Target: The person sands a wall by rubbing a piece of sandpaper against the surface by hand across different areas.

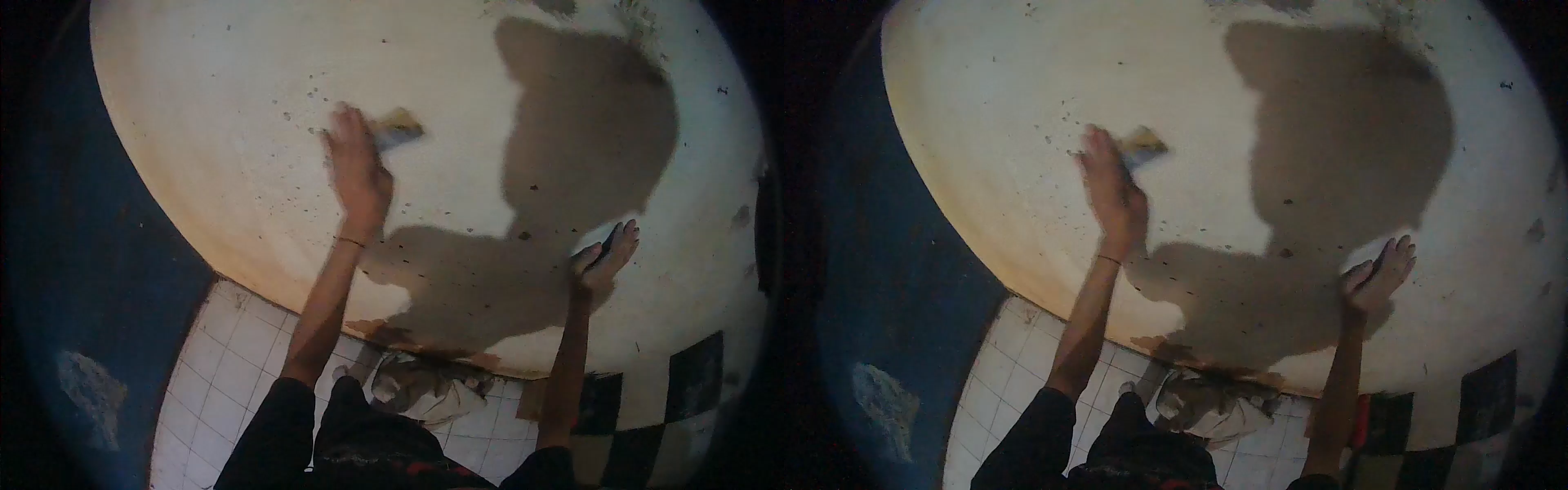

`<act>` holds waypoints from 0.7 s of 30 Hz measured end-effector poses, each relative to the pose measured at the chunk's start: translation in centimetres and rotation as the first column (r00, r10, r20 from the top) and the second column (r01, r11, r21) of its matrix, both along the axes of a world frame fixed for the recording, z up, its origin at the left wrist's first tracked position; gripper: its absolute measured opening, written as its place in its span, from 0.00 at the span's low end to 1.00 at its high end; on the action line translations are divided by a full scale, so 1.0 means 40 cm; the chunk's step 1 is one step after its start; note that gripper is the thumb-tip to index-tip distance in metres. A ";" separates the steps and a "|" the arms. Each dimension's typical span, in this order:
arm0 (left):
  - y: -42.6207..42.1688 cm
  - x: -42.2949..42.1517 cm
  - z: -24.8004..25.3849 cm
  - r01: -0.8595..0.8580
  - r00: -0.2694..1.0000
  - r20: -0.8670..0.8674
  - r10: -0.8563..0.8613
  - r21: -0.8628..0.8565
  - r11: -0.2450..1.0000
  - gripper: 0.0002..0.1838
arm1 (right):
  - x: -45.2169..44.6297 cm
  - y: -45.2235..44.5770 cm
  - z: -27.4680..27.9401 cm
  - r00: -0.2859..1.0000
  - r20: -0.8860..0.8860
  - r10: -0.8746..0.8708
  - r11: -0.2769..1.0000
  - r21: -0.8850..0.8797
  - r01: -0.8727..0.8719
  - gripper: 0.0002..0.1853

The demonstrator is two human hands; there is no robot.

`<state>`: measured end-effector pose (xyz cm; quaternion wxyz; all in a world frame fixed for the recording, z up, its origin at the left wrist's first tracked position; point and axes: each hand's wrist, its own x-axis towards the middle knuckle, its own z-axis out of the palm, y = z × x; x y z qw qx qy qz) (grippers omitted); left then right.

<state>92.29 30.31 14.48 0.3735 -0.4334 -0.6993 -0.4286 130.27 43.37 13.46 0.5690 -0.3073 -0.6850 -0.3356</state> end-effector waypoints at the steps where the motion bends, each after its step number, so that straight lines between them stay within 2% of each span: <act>1: -0.006 -0.051 -0.001 0.023 1.000 -0.004 -0.022 0.184 0.983 0.40 | 0.000 -0.002 0.001 1.000 0.002 0.013 1.000 -0.001 -0.013 0.26; 4: -0.038 -0.134 0.023 0.043 0.999 -0.032 -0.030 0.628 0.777 0.41 | 0.000 -0.007 -0.001 1.000 -0.003 -0.029 1.000 -0.004 0.029 0.25; 6: -0.002 -0.064 -0.013 0.077 0.996 -0.064 -0.061 0.295 0.953 0.41 | -0.004 -0.004 -0.005 1.000 -0.010 -0.025 1.000 0.006 0.025 0.25; 7: 0.009 0.023 -0.009 0.041 0.999 -0.001 -0.041 0.118 0.992 0.42 | -0.004 -0.001 -0.006 0.999 -0.020 -0.028 0.999 0.016 0.029 0.25; 8: 0.033 0.091 -0.032 0.135 0.987 0.089 -0.130 -0.048 0.990 0.43 | -0.002 0.002 -0.005 1.000 -0.014 -0.016 1.000 0.017 0.016 0.25; 9: 0.050 0.134 -0.092 0.148 0.978 -0.115 -0.174 -0.207 0.967 0.44 | 0.003 0.001 -0.004 1.000 -0.008 -0.013 1.000 0.013 0.013 0.25; 10: 0.054 0.174 -0.139 0.265 0.931 -0.225 -0.287 -0.123 0.956 0.44 | 0.005 0.002 -0.004 1.000 -0.002 -0.009 1.000 0.008 0.009 0.26; 11: 0.039 0.166 -0.138 0.259 0.934 -0.219 -0.281 -0.126 0.958 0.44 | 0.004 0.005 -0.004 1.000 0.002 -0.003 1.000 0.004 0.003 0.26; 13: 0.012 0.129 -0.110 0.425 0.903 -0.076 -0.422 0.035 0.904 0.42 | 0.008 0.008 0.000 0.999 0.032 0.023 0.998 0.058 -0.025 0.26; 14: 0.021 0.084 -0.099 0.235 0.972 -0.017 -0.235 -0.017 0.972 0.41 | 0.008 -0.002 0.000 1.000 0.027 0.010 0.998 0.054 -0.011 0.26; 15: 0.024 0.062 -0.086 0.249 0.968 -0.020 -0.249 -0.021 0.968 0.41 | 0.000 -0.018 0.002 1.000 0.017 -0.016 1.000 0.005 0.016 0.26; 16: 0.023 0.044 -0.071 0.218 0.976 -0.014 -0.218 0.124 0.968 0.42 | -0.003 -0.024 0.006 0.999 0.010 -0.039 0.998 -0.043 0.039 0.26; 18: 0.018 0.027 -0.052 0.131 0.989 0.012 -0.149 0.400 0.907 0.42 | 0.003 0.002 -0.003 1.000 0.001 -0.021 1.000 0.000 0.021 0.25; 20: 0.049 0.133 -0.127 0.250 0.967 0.034 -0.251 0.030 0.968 0.39 | 0.006 0.019 -0.007 1.000 -0.001 0.008 0.999 0.051 -0.008 0.25; 21: 0.054 0.193 -0.162 0.310 0.950 -0.043 -0.311 -0.009 0.951 0.38 | 0.007 0.020 -0.008 1.000 0.002 0.022 0.998 0.058 -0.022 0.25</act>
